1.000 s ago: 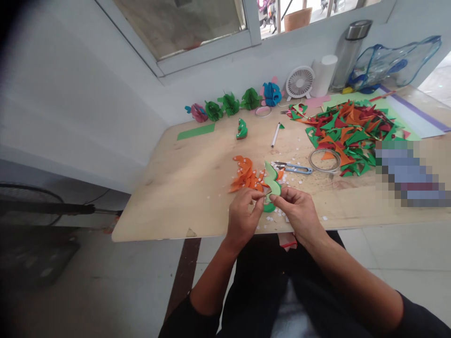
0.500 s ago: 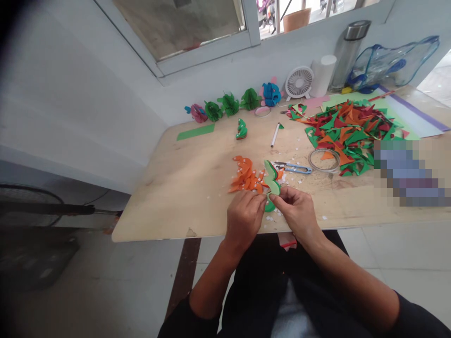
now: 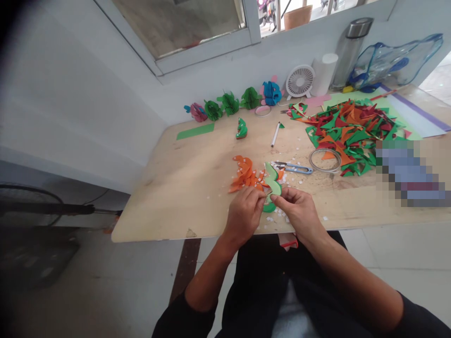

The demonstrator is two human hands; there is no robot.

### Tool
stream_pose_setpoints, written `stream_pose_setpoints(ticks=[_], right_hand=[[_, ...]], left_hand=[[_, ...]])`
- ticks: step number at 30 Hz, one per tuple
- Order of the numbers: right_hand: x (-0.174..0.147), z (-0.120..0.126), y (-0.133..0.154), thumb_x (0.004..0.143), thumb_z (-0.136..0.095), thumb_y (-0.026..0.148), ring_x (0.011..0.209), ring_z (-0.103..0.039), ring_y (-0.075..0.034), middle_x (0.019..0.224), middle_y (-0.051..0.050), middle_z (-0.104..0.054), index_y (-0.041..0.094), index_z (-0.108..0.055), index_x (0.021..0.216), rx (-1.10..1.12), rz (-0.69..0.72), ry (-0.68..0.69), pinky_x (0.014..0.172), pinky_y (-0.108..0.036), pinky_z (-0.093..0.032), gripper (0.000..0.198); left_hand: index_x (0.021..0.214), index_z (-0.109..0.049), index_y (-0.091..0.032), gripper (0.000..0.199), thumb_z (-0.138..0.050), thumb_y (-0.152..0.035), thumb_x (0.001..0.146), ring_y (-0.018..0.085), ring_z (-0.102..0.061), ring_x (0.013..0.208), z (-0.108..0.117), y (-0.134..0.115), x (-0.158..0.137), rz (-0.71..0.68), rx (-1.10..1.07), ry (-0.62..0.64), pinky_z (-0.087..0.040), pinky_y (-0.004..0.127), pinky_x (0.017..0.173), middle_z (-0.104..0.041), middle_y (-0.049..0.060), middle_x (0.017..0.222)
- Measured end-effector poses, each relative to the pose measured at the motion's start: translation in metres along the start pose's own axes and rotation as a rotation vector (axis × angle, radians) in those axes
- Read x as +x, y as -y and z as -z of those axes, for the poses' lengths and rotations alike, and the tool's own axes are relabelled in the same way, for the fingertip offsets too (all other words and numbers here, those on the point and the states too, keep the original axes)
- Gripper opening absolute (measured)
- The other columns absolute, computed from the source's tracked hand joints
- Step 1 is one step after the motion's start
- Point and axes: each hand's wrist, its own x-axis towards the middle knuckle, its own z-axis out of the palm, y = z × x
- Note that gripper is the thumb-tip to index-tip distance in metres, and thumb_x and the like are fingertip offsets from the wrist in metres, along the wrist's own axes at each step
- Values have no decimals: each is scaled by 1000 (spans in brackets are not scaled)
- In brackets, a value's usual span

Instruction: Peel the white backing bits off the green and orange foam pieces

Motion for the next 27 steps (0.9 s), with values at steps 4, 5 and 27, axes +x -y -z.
stream_pose_setpoints(ticks=[4, 5, 27], right_hand=[[2, 2, 1, 62, -81, 37, 55, -57, -13, 59, 1, -64, 19, -67, 65, 94, -69, 25, 55, -24, -46, 23], [2, 3, 1, 63, -82, 37, 56, -58, -13, 61, 1, -66, 19, -69, 67, 123, -87, 36, 56, -24, -47, 22], [5, 3, 7, 63, -82, 38, 63, -60, -14, 65, 0, -67, 19, -70, 70, 96, -75, 225, 64, -26, -47, 24]], left_hand=[[91, -65, -17, 21, -47, -28, 91, 18, -60, 78, 2, 1, -1, 286, -482, 25, -46, 31, 73, -67, 7, 83], [92, -65, -17, 22, -48, -30, 90, 17, -60, 75, 2, 2, -1, 396, -638, 19, -46, 29, 69, -67, 6, 80], [70, -69, -13, 21, -78, -30, 61, 11, -57, 56, 9, -6, 5, 864, -1308, 14, -42, 22, 54, -64, 1, 59]])
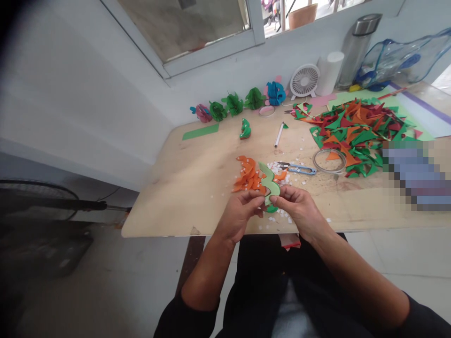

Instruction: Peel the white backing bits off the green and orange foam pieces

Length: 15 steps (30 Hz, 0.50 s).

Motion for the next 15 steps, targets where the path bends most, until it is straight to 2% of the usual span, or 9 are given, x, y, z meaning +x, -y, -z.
stream_pose_setpoints(ticks=[5, 8, 13, 15], right_hand=[[-6, -1, 6, 66, -79, 38, 57, -58, -13, 63, 1, -66, 18, -68, 68, -55, 22, 38, 58, -25, -47, 23], [-9, -2, 9, 67, -79, 38, 56, -57, -13, 63, 0, -65, 17, -67, 68, -92, 54, 35, 55, -25, -46, 24], [-14, -3, 10, 70, -76, 40, 57, -58, -13, 65, 0, -65, 19, -67, 74, -120, 66, 77, 55, -26, -46, 23], [-16, -1, 10, 72, -74, 39, 60, -60, -14, 70, 0, -66, 20, -67, 83, -158, 108, 35, 57, -26, -47, 24]], left_hand=[[76, -65, -14, 29, -77, -36, 62, 14, -63, 53, 0, -4, -6, 132, -51, 110, -44, 24, 52, -69, 4, 64], [77, -63, -14, 32, -79, -36, 60, 14, -64, 52, -1, -4, -8, 163, -89, 123, -43, 22, 50, -69, 4, 64], [75, -63, -14, 29, -79, -32, 59, 14, -64, 53, -6, 0, -14, 108, -141, 44, -43, 21, 50, -69, 4, 62], [74, -63, -14, 27, -78, -31, 60, 14, -64, 53, -9, 1, -16, 36, -132, -30, -43, 21, 50, -69, 4, 63]])
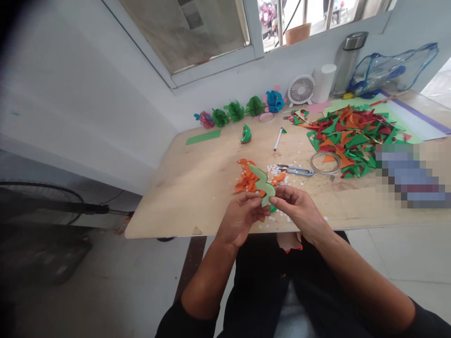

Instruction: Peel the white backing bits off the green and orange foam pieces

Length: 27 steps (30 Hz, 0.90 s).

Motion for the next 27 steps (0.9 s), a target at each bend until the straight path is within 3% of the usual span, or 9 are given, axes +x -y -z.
stream_pose_setpoints(ticks=[4, 8, 12, 22, 27], right_hand=[[-9, 0, 2, 78, -68, 37, 59, -57, -15, 70, -1, -65, 20, -66, 87, -300, 201, -267, 56, -27, -45, 19], [-14, -9, 5, 82, -60, 27, 53, -53, -14, 57, 2, -59, 22, -66, 75, -628, 382, -162, 56, -27, -43, 10], [-9, -13, 1, 83, -57, 22, 56, -54, -14, 62, 1, -61, 22, -64, 75, -734, 459, -162, 58, -27, -43, 11], [-4, -14, -1, 81, -58, 25, 55, -53, -14, 59, 2, -58, 21, -56, 69, -838, 434, -212, 57, -26, -41, 13], [-6, -16, -4, 82, -55, 21, 60, -57, -16, 63, 0, -59, 21, -56, 74, -946, 535, -242, 58, -27, -41, 8]], left_hand=[[72, -65, -14, 19, -75, -28, 65, 13, -64, 56, -5, 5, -2, -229, 51, -144, -45, 22, 52, -68, 2, 62], [71, -68, -15, 14, -74, -27, 66, 12, -62, 58, -10, 10, -2, -347, 71, -199, -49, 23, 56, -66, 0, 62], [69, -69, -15, 12, -74, -26, 67, 11, -61, 59, -14, 13, -3, -341, 56, -193, -50, 23, 57, -66, -1, 64], [67, -71, -15, 10, -75, -24, 64, 11, -61, 59, -16, 10, -5, -278, 12, -204, -51, 25, 59, -66, 0, 61], [68, -70, -14, 10, -73, -21, 63, 12, -62, 58, -15, 9, -5, -221, -56, -204, -50, 24, 59, -67, 1, 62]])
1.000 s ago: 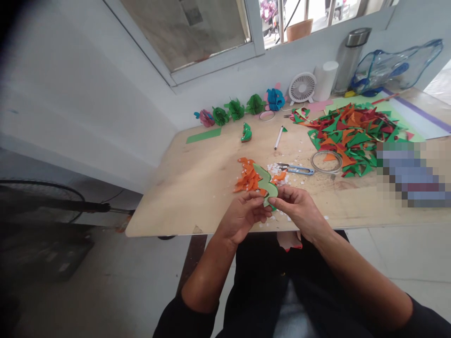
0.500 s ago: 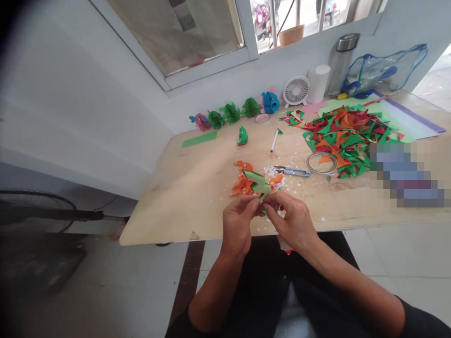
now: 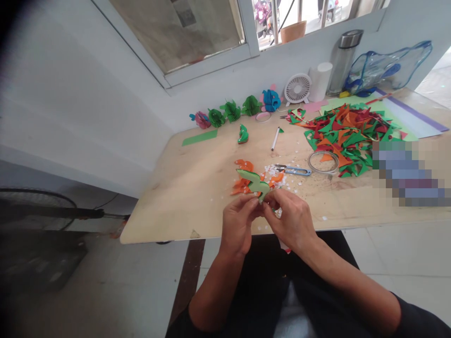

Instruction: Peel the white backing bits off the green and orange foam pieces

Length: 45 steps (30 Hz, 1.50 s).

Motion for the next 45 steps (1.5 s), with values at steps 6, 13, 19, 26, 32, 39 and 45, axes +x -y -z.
stream_pose_setpoints(ticks=[6, 13, 19, 26, 32, 39, 45], right_hand=[[-3, -4, 0, 86, -53, 16, 64, -57, -18, 66, -3, -61, 21, -59, 77, -63, 203, -100, 63, -30, -43, 12], [-2, -7, -1, 88, -52, 16, 68, -58, -19, 70, -4, -61, 20, -59, 80, -29, 182, -69, 64, -30, -45, 11], [1, -6, 0, 85, -54, 19, 66, -57, -18, 66, -2, -60, 21, -56, 75, -55, 137, -59, 63, -29, -44, 11], [3, -5, 3, 79, -56, 17, 62, -56, -16, 61, 0, -57, 21, -52, 67, 1, 43, -37, 60, -27, -42, 13], [4, -5, 5, 77, -55, 17, 61, -55, -15, 62, 1, -57, 21, -53, 68, 54, -5, -8, 60, -26, -42, 10], [5, -4, 5, 77, -54, 18, 60, -55, -15, 62, 1, -57, 20, -56, 69, 106, -58, 37, 60, -26, -42, 9], [7, -4, 6, 78, -52, 18, 58, -54, -14, 61, 1, -58, 20, -58, 68, 156, -86, 49, 59, -26, -42, 11]], left_hand=[[68, -67, -14, 13, -74, -24, 63, 11, -61, 56, -1, 1, 0, 6, -50, -17, -51, 24, 58, -66, -1, 63], [67, -68, -15, 11, -75, -21, 61, 11, -61, 59, -2, 0, -1, 7, -63, -39, -52, 26, 63, -66, -1, 63], [66, -70, -15, 8, -74, -19, 61, 11, -63, 62, -3, 0, -2, 1, -75, -51, -53, 26, 65, -67, -1, 64], [66, -71, -15, 3, -72, -18, 64, 11, -62, 61, 0, 3, -3, -62, -2, -72, -51, 24, 63, -67, -1, 61], [66, -72, -14, 4, -72, -18, 64, 12, -63, 62, 1, 6, -2, -99, 25, -99, -52, 24, 64, -68, 0, 63], [67, -71, -14, 8, -74, -21, 64, 12, -63, 59, 2, 7, -2, -129, 43, -95, -52, 23, 60, -67, 1, 61], [68, -68, -13, 13, -74, -23, 63, 13, -65, 58, 4, 4, 0, -44, -17, -80, -53, 25, 61, -69, 2, 62]])
